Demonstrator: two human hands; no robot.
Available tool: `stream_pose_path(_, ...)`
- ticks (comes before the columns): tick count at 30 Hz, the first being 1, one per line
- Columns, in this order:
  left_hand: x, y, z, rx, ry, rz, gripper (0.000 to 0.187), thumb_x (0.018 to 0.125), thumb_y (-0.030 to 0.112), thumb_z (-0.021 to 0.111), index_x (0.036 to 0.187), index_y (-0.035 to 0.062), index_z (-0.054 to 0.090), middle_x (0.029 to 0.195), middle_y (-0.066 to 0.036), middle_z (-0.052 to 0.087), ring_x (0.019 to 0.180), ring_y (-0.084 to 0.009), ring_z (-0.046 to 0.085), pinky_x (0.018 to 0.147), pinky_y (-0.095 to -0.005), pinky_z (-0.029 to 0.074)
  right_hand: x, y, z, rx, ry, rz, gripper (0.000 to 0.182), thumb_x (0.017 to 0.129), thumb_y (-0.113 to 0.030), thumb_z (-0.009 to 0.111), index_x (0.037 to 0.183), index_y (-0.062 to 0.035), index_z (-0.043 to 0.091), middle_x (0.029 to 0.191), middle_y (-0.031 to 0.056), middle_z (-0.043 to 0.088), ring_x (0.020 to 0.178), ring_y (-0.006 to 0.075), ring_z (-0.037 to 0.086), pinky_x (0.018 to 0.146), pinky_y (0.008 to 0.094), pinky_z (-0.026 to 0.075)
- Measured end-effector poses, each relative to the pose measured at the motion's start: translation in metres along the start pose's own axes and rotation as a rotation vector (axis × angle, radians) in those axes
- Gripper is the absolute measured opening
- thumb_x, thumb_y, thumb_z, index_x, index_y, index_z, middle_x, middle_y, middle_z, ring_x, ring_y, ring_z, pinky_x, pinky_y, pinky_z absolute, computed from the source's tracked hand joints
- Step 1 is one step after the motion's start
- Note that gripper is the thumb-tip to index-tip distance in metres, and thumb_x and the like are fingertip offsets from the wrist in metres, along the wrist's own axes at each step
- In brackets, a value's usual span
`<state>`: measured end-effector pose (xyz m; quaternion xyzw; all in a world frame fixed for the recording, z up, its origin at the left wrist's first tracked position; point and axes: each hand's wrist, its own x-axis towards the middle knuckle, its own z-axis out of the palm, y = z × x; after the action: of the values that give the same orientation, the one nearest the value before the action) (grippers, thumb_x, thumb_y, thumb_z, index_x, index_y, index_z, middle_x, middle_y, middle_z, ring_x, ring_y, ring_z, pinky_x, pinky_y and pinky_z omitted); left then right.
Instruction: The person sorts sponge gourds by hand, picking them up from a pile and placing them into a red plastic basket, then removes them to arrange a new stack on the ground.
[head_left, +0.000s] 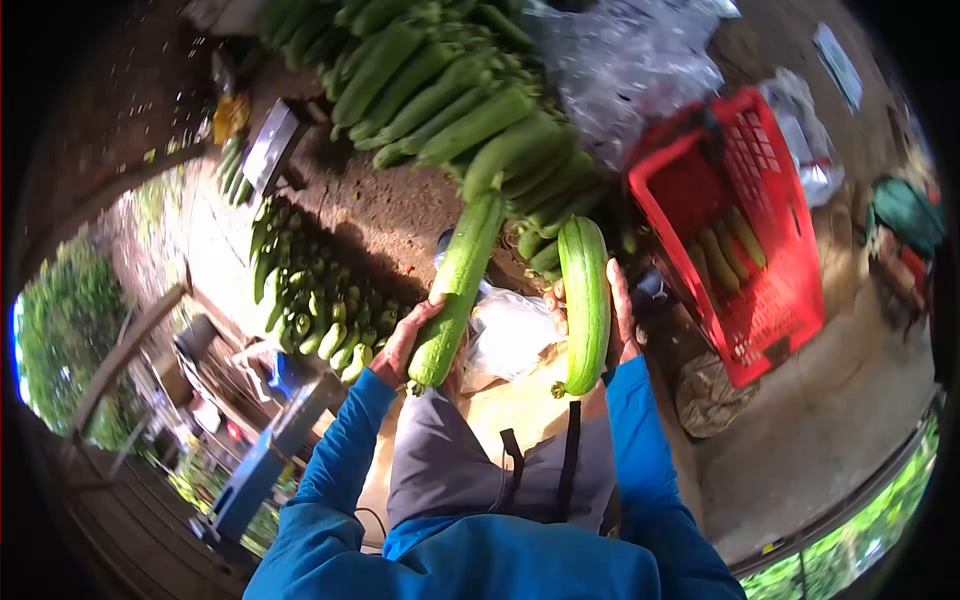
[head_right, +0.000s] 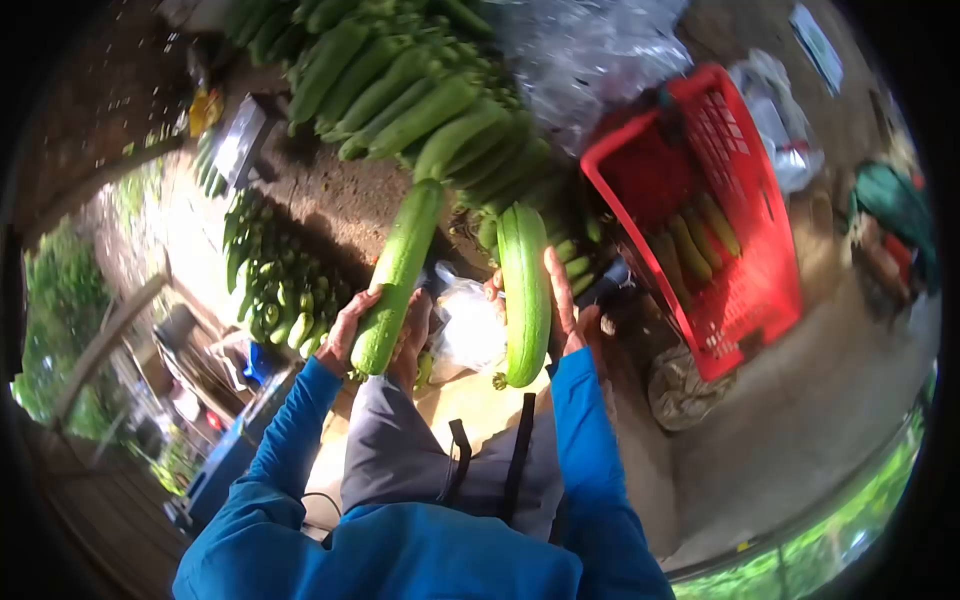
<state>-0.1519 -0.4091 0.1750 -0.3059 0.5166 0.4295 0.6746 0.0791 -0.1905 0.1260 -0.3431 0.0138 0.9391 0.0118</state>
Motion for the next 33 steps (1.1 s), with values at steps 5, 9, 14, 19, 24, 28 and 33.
stream_pose_path(5,-0.032,-0.019,-0.073,-0.252,0.040,0.037,0.050,0.094,0.048,0.063,0.119,0.0049,0.060,0.091,-0.008,0.066,0.074,-0.0162,0.065,0.064,-0.0308,0.057,0.077,0.044,0.048,-0.266,0.116,0.320,0.074,0.086,-0.076,0.049,0.098,-0.0039,0.062,0.085,0.0111,0.062,0.065,0.0188,0.059,0.058,0.0287,0.051)
stream_pose_path(9,-0.046,-0.049,-0.135,-0.654,0.200,0.151,0.056,0.091,0.052,0.065,0.117,0.0023,0.060,0.086,-0.013,0.067,0.070,-0.0233,0.069,0.062,-0.0325,0.060,0.139,0.086,0.071,-0.450,0.254,0.459,0.063,0.081,-0.065,0.069,0.101,-0.0056,0.063,0.083,0.0076,0.061,0.064,0.0162,0.059,0.058,0.0300,0.052)
stream_pose_path(14,-0.049,-0.102,-0.205,-0.919,0.337,0.316,0.049,0.091,0.053,0.064,0.110,0.0083,0.060,0.081,-0.013,0.066,0.062,-0.0227,0.066,0.053,-0.0347,0.056,0.210,0.143,0.123,-0.852,0.287,0.633,0.055,0.082,-0.059,0.072,0.106,-0.0094,0.064,0.086,0.0005,0.062,0.072,0.0105,0.060,0.064,0.0268,0.051)
stream_pose_path(19,-0.037,-0.099,-0.268,-1.221,0.668,0.702,0.041,0.094,0.046,0.063,0.120,0.0138,0.060,0.094,-0.002,0.064,0.079,-0.0151,0.063,0.068,-0.0308,0.054,0.269,0.217,0.134,-1.195,0.225,0.757,0.057,0.083,-0.059,0.071,0.104,-0.0068,0.063,0.079,0.0026,0.062,0.061,0.0129,0.061,0.052,0.0282,0.053)
stream_pose_path(24,0.011,-0.056,-0.387,-1.577,0.767,0.935,0.063,0.087,0.055,0.065,0.129,0.0092,0.053,0.111,-0.011,0.062,0.095,-0.0244,0.063,0.081,-0.0402,0.055,0.289,0.271,0.152,-1.347,0.139,0.872,0.058,0.086,-0.058,0.067,0.107,-0.0044,0.059,0.074,0.0040,0.060,0.055,0.0140,0.060,0.049,0.0290,0.054)
stream_pose_path(28,0.039,-0.012,-0.452,-1.564,1.164,0.950,0.078,0.085,0.058,0.067,0.138,0.0051,0.045,0.131,-0.013,0.055,0.115,-0.0277,0.056,0.100,-0.0424,0.046,0.298,0.287,0.154,-1.426,0.101,0.914,0.058,0.087,-0.059,0.065,0.107,-0.0047,0.059,0.075,0.0030,0.060,0.057,0.0128,0.060,0.049,0.0282,0.051)
stream_pose_path(33,0.022,0.022,-0.467,-1.707,1.176,0.993,0.080,0.082,0.064,0.069,0.135,0.0077,0.047,0.122,-0.010,0.055,0.112,-0.0231,0.053,0.101,-0.0409,0.043,0.304,0.279,0.165,-1.507,0.145,0.982,0.052,0.092,-0.054,0.062,0.115,-0.0064,0.063,0.090,-0.0021,0.060,0.079,0.0076,0.055,0.069,0.0248,0.044)
